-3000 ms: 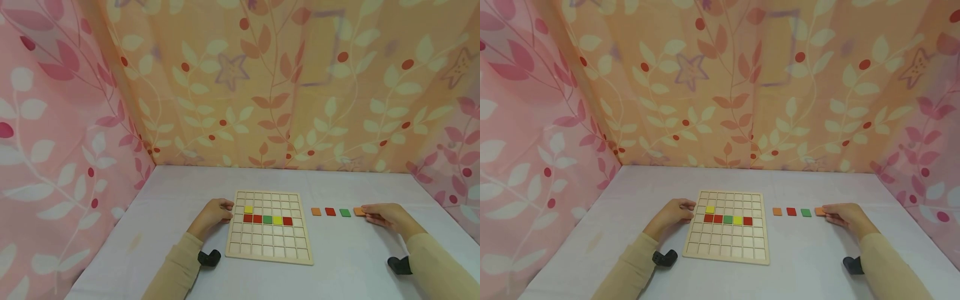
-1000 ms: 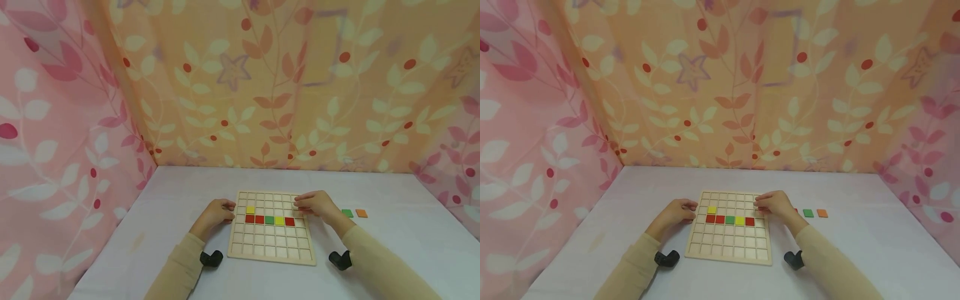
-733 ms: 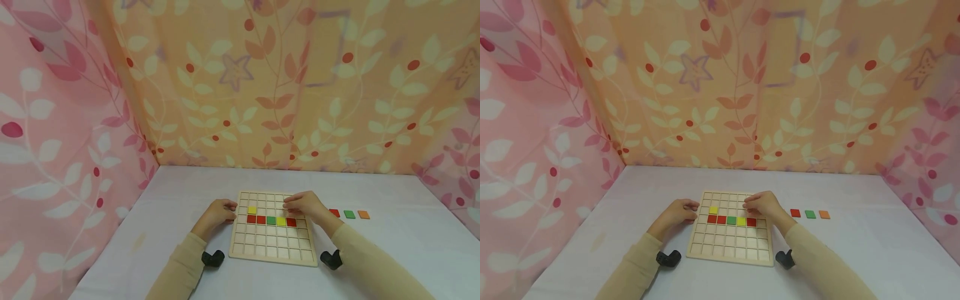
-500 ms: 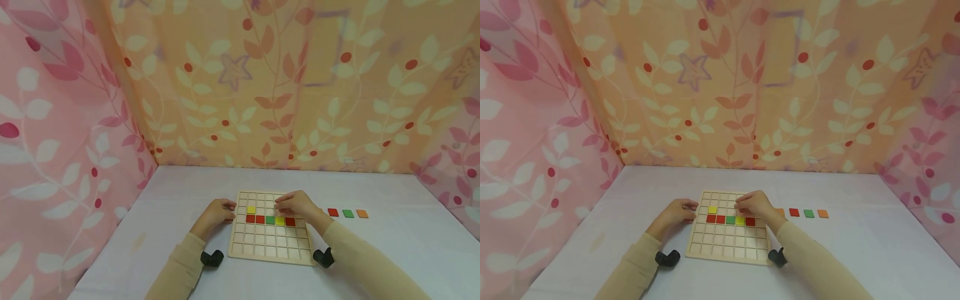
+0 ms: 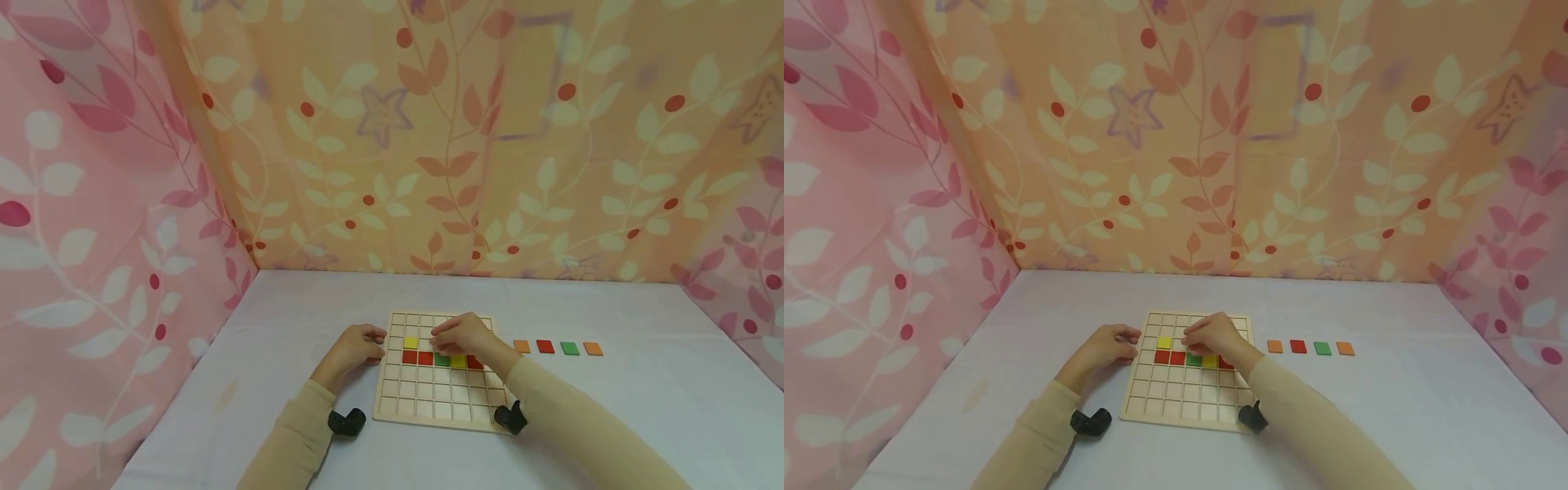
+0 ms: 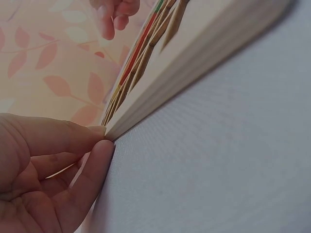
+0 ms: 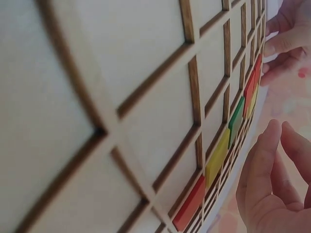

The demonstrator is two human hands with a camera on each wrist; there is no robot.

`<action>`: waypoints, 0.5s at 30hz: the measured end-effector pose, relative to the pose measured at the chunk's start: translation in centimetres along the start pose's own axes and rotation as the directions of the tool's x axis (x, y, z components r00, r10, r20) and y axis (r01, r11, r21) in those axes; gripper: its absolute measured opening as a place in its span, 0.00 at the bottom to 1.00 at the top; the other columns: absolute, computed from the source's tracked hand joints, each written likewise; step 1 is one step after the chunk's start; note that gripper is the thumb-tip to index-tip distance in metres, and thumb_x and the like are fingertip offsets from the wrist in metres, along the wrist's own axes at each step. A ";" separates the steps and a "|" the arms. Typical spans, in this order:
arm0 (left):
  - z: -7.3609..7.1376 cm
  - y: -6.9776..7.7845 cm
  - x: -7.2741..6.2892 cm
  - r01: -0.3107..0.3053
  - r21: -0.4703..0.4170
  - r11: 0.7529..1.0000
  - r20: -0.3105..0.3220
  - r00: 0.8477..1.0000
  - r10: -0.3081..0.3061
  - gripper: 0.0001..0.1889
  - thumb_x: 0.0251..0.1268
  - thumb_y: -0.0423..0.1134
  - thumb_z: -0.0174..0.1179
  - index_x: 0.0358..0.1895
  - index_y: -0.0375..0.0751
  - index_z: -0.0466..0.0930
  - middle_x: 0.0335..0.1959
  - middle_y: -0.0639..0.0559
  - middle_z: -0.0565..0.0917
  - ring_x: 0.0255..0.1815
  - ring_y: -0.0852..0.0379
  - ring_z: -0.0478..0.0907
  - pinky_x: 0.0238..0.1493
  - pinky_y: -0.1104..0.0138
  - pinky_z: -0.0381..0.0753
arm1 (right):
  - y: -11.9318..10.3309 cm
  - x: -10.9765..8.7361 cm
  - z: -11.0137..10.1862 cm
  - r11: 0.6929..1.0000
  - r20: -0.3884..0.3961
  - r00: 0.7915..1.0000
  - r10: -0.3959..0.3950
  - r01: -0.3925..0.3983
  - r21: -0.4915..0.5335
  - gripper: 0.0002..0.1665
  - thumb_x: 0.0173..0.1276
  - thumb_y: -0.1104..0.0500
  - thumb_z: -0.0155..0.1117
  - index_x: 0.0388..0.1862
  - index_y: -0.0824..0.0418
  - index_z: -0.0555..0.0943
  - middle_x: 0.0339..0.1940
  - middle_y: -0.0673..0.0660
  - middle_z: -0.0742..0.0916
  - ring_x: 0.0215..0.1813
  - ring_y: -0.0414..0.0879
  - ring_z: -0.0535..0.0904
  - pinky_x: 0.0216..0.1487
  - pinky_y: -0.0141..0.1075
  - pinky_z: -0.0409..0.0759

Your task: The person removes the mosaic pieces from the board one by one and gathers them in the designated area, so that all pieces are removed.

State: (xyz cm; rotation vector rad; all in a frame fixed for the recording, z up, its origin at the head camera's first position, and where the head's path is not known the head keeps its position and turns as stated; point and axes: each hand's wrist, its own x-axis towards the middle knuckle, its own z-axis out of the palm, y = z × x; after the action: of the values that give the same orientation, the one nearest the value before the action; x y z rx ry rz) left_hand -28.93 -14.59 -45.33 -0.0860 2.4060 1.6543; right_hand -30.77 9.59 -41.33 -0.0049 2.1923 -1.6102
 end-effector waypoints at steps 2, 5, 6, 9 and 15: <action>0.0 0.1 0.0 -0.001 -0.002 1.000 0.004 1.000 0.001 0.21 0.56 0.20 0.63 0.56 0.29 0.79 0.45 0.41 0.81 0.34 0.57 0.80 0.36 0.66 0.87 | 0.0 0.1 0.3 1.000 0.001 1.000 0.000 0.000 -0.003 0.17 0.65 0.66 0.69 0.50 0.74 0.83 0.33 0.58 0.90 0.26 0.41 0.85 0.34 0.33 0.88; 0.0 0.2 0.0 0.000 0.001 1.000 -0.001 1.000 0.000 0.21 0.56 0.20 0.63 0.56 0.29 0.79 0.46 0.41 0.82 0.34 0.57 0.80 0.36 0.66 0.87 | -0.1 0.2 0.7 1.000 0.009 1.000 -0.007 0.007 -0.011 0.16 0.64 0.66 0.70 0.49 0.74 0.84 0.34 0.58 0.90 0.28 0.42 0.86 0.34 0.33 0.88; 0.0 0.3 -0.1 0.001 0.004 1.000 -0.004 1.000 -0.001 0.21 0.56 0.20 0.63 0.56 0.29 0.79 0.46 0.41 0.81 0.34 0.57 0.79 0.35 0.66 0.87 | -0.1 0.3 0.8 1.000 0.010 1.000 -0.008 0.008 -0.017 0.16 0.63 0.66 0.70 0.49 0.73 0.84 0.34 0.58 0.90 0.29 0.42 0.86 0.34 0.33 0.88; 0.0 0.4 -0.1 0.000 0.014 1.000 -0.014 1.000 0.000 0.21 0.56 0.21 0.63 0.56 0.29 0.79 0.47 0.41 0.82 0.33 0.58 0.79 0.36 0.67 0.87 | -0.2 0.5 1.3 0.999 0.010 1.000 -0.018 0.019 -0.027 0.15 0.63 0.66 0.70 0.47 0.73 0.85 0.34 0.58 0.90 0.29 0.42 0.86 0.34 0.33 0.88; 0.0 0.5 -0.2 0.003 0.032 0.999 -0.009 1.000 -0.003 0.21 0.57 0.21 0.63 0.57 0.29 0.79 0.48 0.40 0.81 0.33 0.58 0.79 0.37 0.67 0.87 | -0.2 0.7 1.9 1.000 0.022 1.000 -0.006 0.006 -0.009 0.14 0.62 0.68 0.70 0.46 0.73 0.84 0.34 0.60 0.90 0.29 0.43 0.86 0.34 0.33 0.88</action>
State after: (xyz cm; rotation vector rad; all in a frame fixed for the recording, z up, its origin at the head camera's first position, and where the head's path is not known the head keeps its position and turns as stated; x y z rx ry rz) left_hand -28.82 -14.44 -44.88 -0.0919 2.4366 1.6172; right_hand -30.83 7.66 -41.85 -0.0316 2.1843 -1.5962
